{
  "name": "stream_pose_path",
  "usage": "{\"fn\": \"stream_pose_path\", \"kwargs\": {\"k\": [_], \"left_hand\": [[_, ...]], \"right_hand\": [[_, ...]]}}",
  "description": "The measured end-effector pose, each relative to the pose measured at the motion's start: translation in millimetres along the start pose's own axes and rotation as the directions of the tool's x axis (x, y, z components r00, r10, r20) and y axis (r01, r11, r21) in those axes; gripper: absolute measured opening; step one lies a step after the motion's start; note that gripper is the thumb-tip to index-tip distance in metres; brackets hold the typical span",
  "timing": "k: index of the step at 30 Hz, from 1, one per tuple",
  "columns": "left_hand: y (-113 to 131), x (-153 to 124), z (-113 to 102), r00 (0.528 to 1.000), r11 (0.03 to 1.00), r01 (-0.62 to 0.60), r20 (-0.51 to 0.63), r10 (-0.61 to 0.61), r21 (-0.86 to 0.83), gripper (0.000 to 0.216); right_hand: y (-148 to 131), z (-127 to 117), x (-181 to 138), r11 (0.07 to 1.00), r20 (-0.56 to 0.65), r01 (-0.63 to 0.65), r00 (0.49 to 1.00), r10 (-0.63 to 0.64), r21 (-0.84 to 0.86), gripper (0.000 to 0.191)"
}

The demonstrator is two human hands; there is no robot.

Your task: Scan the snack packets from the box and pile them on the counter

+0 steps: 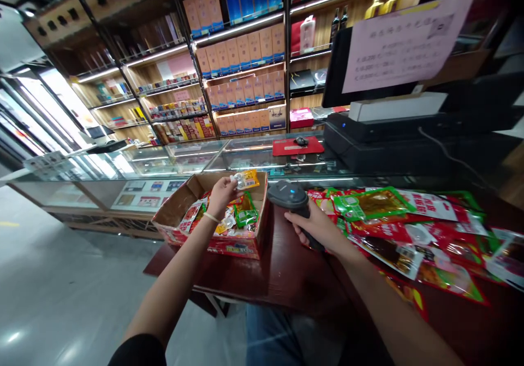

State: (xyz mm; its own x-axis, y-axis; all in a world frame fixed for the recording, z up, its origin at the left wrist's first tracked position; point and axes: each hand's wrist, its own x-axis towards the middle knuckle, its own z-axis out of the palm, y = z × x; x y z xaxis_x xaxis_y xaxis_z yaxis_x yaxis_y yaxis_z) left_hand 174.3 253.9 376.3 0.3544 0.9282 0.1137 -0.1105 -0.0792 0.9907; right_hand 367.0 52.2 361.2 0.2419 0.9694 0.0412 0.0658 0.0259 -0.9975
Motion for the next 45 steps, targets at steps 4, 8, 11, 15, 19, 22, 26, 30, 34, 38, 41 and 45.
{"fn": "stream_pose_path", "kwargs": {"k": [4,8,11,15,19,22,26,30,34,38,41,45], "left_hand": [[2,-16,34,0.998,1.0,-0.011,0.065,0.011,0.006,0.026],[-14,-39,75,0.989,1.0,-0.025,0.144,0.026,-0.012,0.029],[-43,-66,113,0.966,0.992,-0.065,0.255,0.037,0.103,0.027],[-88,-112,164,0.897,0.872,-0.292,0.428,0.107,0.393,0.013],[-120,-151,200,0.765,0.705,-0.538,0.619,0.178,0.462,0.008],[-136,-167,213,0.664,0.568,-0.677,0.721,0.197,0.468,0.022],[-151,-174,212,0.576,0.51,-0.757,0.785,0.229,0.407,0.052],[-148,-174,195,0.623,0.581,-0.723,0.715,0.317,0.373,0.062],[-113,-171,167,0.708,0.615,-0.681,0.575,0.411,0.399,0.05],[-59,-162,126,0.732,0.561,-0.681,0.446,0.515,0.471,0.036],[-24,-144,84,0.751,0.51,-0.65,0.375,0.543,0.564,0.034],[-6,-104,22,0.816,0.495,-0.544,0.288,0.501,0.678,0.032]], "right_hand": [[1,-20,-27,0.996,-0.017,-0.018,1.0,0.017,-0.09,0.034],[4,-48,-66,0.997,-0.136,-0.066,0.989,0.061,-0.038,0.039],[16,-77,-99,0.995,-0.25,-0.092,0.963,0.098,0.036,0.041],[38,-113,-144,0.993,-0.408,-0.106,0.905,0.121,0.06,0.039],[49,-132,-180,0.984,-0.494,-0.15,0.852,0.175,0.091,0.041],[54,-134,-195,0.985,-0.5,-0.14,0.848,0.173,0.104,0.039],[62,-130,-197,0.981,-0.491,-0.146,0.85,0.189,0.125,0.041],[64,-118,-188,0.982,-0.452,-0.144,0.873,0.183,0.121,0.042],[56,-97,-171,0.987,-0.402,-0.138,0.901,0.161,0.088,0.045],[49,-69,-144,0.995,-0.319,-0.088,0.943,0.098,0.047,0.052],[45,-45,-120,1.0,-0.259,-0.031,0.965,0.031,0.006,0.054],[41,-21,-86,0.999,-0.218,-0.018,0.976,0.007,-0.048,0.051]]}}
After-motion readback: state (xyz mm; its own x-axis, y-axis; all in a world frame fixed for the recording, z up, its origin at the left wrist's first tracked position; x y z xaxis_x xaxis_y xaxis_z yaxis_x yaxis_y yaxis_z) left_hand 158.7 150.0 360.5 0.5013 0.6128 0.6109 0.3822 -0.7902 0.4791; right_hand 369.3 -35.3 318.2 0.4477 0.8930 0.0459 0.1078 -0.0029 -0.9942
